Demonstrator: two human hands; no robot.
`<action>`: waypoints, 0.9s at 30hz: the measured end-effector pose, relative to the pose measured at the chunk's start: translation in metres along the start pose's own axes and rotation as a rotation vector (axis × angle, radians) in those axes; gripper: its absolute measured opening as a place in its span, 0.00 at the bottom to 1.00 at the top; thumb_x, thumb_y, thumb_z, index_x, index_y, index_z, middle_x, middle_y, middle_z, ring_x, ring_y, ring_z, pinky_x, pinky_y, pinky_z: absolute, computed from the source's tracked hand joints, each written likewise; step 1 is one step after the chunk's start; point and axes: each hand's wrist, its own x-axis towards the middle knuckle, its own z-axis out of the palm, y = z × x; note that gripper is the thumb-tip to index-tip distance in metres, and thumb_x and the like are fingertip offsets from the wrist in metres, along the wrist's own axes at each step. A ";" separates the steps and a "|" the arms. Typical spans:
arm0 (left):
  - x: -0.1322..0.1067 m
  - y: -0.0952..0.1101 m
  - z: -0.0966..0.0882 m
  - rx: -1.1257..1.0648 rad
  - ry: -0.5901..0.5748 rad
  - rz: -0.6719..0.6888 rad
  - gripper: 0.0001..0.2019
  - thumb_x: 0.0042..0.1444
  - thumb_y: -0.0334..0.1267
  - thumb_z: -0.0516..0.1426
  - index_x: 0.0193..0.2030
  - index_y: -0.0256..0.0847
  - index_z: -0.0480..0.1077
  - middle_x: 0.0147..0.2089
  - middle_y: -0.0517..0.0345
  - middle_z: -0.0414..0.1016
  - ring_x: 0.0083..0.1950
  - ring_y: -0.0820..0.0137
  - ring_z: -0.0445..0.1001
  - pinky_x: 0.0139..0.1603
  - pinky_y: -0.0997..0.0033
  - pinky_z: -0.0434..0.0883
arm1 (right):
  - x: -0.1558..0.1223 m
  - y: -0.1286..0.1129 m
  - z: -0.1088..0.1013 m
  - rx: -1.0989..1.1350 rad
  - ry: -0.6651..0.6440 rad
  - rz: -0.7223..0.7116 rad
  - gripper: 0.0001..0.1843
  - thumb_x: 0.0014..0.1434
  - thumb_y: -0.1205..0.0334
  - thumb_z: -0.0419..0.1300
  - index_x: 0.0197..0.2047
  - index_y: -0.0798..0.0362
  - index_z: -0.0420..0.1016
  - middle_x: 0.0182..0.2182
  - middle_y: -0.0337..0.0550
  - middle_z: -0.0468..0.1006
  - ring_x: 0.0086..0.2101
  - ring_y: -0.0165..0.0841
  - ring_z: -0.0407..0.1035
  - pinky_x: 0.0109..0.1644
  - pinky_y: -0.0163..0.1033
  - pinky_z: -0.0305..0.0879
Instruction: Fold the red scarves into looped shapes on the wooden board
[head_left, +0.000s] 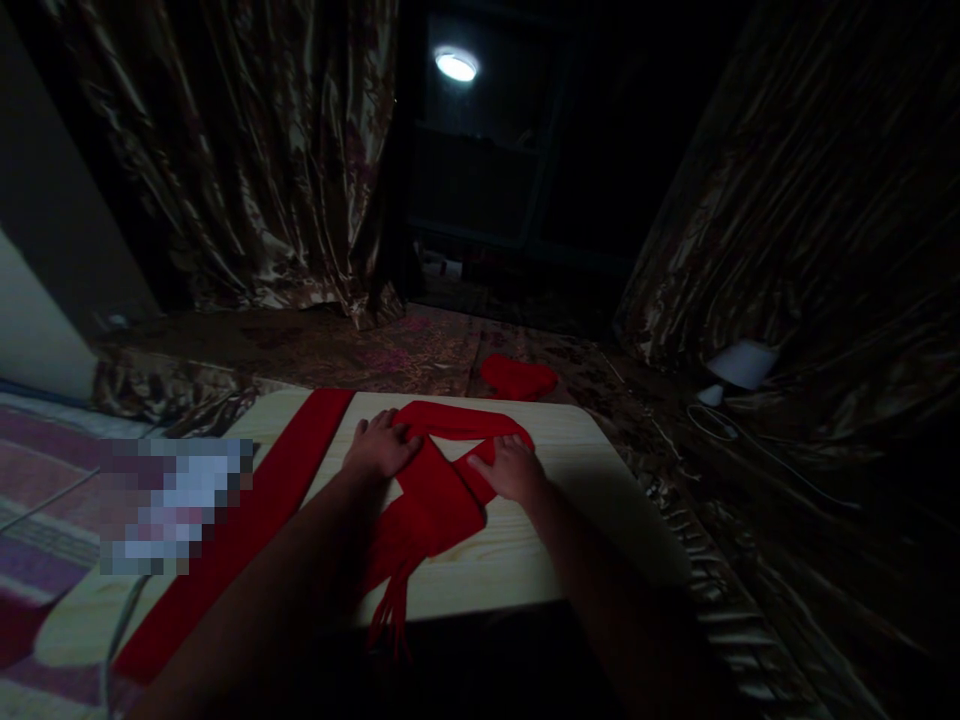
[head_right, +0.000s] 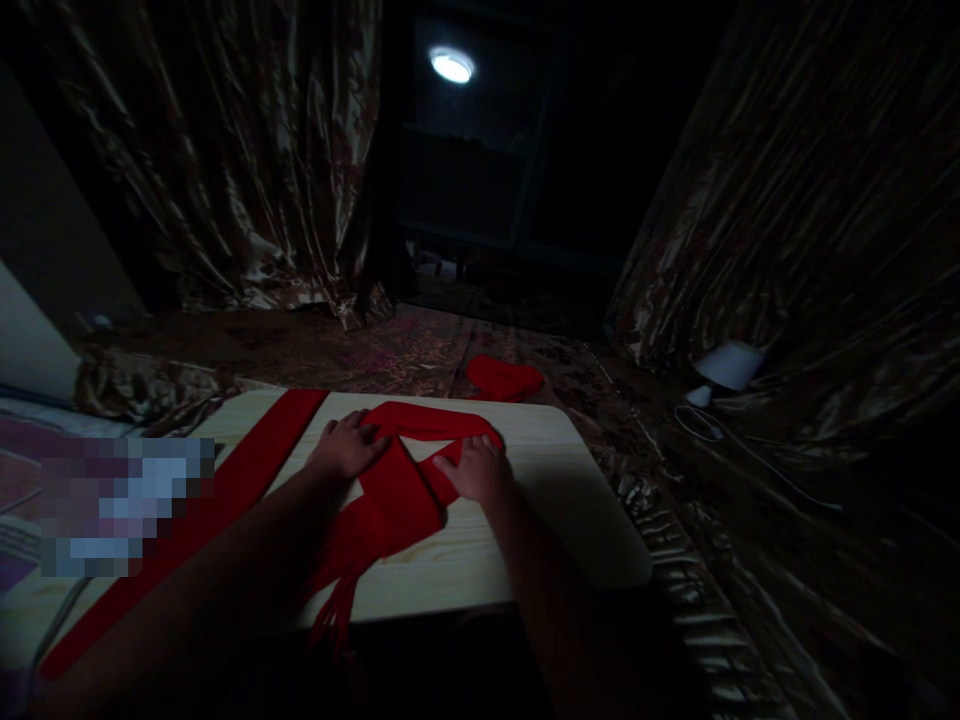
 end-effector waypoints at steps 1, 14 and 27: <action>0.000 0.000 -0.001 -0.001 -0.006 0.001 0.34 0.65 0.62 0.40 0.59 0.42 0.75 0.74 0.37 0.57 0.74 0.51 0.55 0.68 0.42 0.53 | -0.001 0.004 -0.001 -0.020 0.027 -0.015 0.39 0.68 0.36 0.45 0.59 0.65 0.72 0.56 0.65 0.75 0.60 0.49 0.64 0.65 0.48 0.54; -0.001 0.001 0.000 -0.033 -0.020 0.041 0.33 0.66 0.61 0.39 0.58 0.44 0.75 0.75 0.45 0.56 0.75 0.49 0.53 0.68 0.38 0.53 | -0.006 0.040 0.001 -0.026 0.131 -0.098 0.22 0.71 0.48 0.49 0.50 0.56 0.75 0.45 0.53 0.80 0.49 0.41 0.72 0.57 0.42 0.62; -0.013 0.000 -0.005 -0.196 0.225 0.313 0.36 0.62 0.53 0.51 0.75 0.46 0.52 0.78 0.51 0.47 0.78 0.54 0.46 0.73 0.43 0.50 | -0.004 0.023 -0.018 0.033 0.403 -0.206 0.30 0.68 0.54 0.53 0.69 0.57 0.64 0.67 0.54 0.65 0.66 0.43 0.55 0.70 0.48 0.50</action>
